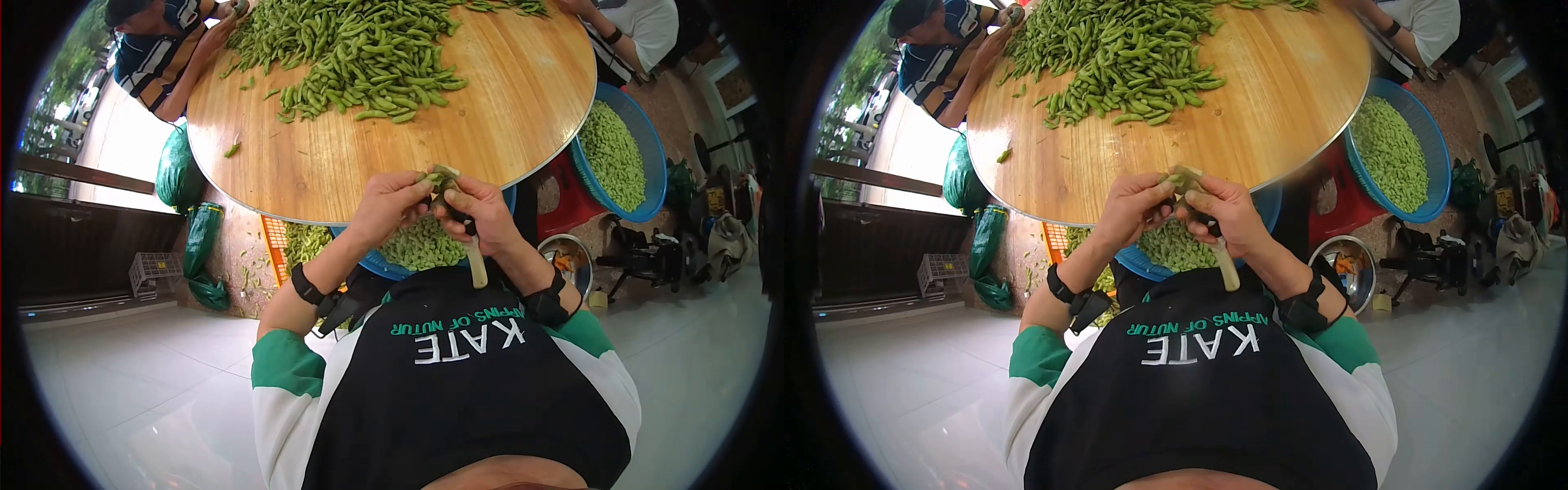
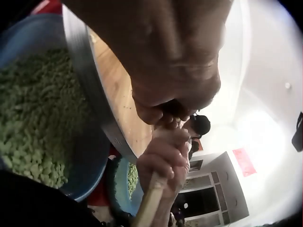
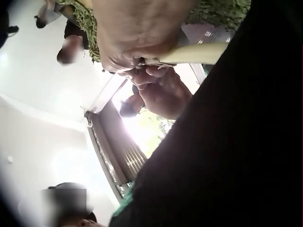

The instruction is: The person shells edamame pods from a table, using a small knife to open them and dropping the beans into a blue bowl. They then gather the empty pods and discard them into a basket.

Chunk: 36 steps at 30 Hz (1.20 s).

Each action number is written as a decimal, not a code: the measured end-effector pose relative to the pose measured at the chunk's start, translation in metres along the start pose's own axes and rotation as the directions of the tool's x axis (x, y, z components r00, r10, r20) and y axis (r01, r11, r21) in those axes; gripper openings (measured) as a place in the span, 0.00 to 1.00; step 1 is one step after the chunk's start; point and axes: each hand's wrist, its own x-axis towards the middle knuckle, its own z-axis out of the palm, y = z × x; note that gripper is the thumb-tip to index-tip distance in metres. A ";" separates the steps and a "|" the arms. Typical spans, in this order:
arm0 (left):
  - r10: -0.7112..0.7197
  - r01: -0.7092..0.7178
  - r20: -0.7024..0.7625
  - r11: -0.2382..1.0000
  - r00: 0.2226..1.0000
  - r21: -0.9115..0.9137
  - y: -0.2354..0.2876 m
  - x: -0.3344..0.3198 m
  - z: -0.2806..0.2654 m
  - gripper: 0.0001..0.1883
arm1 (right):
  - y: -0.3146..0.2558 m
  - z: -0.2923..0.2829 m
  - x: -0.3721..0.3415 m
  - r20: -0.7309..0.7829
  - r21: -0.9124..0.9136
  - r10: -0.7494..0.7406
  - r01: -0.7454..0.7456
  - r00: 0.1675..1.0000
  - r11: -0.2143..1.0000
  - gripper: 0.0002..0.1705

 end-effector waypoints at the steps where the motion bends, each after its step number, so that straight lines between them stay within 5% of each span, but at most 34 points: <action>1: 0.001 -0.001 0.000 1.000 1.000 0.001 0.001 0.000 -0.001 0.10 | 0.000 0.001 0.000 -0.016 -0.227 -0.098 0.092 0.995 0.970 0.18; 4: -0.047 0.071 0.119 0.974 0.992 -0.213 0.001 0.001 0.000 0.11 | -0.002 -0.006 0.001 -0.048 -0.378 -0.097 0.072 0.994 0.923 0.18; 5: 0.027 -0.030 0.040 0.996 0.999 0.087 -0.001 0.001 0.003 0.11 | 0.001 -0.006 0.002 -0.046 -0.379 -0.099 0.074 0.994 0.923 0.18; 6: 0.121 -0.107 -0.013 0.917 0.993 0.385 -0.003 0.001 0.006 0.10 | 0.004 -0.004 0.003 -0.037 -0.600 -0.294 0.214 0.955 0.771 0.17; 7: 0.122 -0.108 -0.012 0.916 0.992 0.386 -0.004 0.000 0.008 0.10 | 0.006 -0.003 0.003 0.021 -0.778 -0.469 0.309 0.883 0.547 0.16; 8: 0.204 -0.176 0.003 0.838 0.979 0.517 -0.005 -0.002 0.011 0.10 | 0.005 -0.003 0.004 0.021 -0.778 -0.469 0.309 0.883 0.547 0.16; 10: 0.280 -0.234 0.029 0.736 0.959 0.635 -0.008 -0.005 0.014 0.09 | 0.001 -0.003 0.006 0.200 -0.931 -0.567 0.335 0.799 0.145 0.13; 15: 0.433 -0.379 0.166 0.472 0.886 0.796 -0.001 -0.016 0.021 0.07 | 0.000 -0.010 0.006 0.228 -0.931 -0.525 0.341 0.820 0.128 0.12; 20: 0.539 -0.484 0.228 0.398 0.811 0.780 -0.018 -0.013 0.016 0.07 | -0.002 -0.009 0.006 0.313 -0.934 -0.474 0.358 0.823 0.006 0.13; 22: 0.523 -0.488 0.239 0.412 0.818 0.770 -0.021 -0.016 0.018 0.07 | -0.004 -0.011 0.006 0.324 -0.944 -0.425 0.319 0.845 -0.085 0.13; 25: 0.540 -0.500 0.229 0.432 0.810 0.750 -0.015 -0.019 0.020 0.07 | -0.015 -0.003 -0.001 0.269 -0.950 -0.365 0.309 0.891 0.054 0.11; 27: 0.248 -0.239 0.050 0.826 0.967 0.510 -0.016 -0.018 0.017 0.08 | -0.015 0.000 -0.005 0.273 -0.942 -0.347 0.323 0.897 0.096 0.10; 31: 0.266 -0.246 0.009 0.877 0.964 0.413 -0.029 -0.015 0.020 0.10 | -0.001 -0.005 -0.008 0.452 -0.891 -0.375 0.431 0.809 -0.143 0.11; 36: 0.294 -0.221 -0.067 0.832 0.954 0.509 -0.038 -0.012 0.023 0.10 | -0.001 0.003 -0.011 0.481 -0.876 -0.324 0.429 0.814 -0.221 0.12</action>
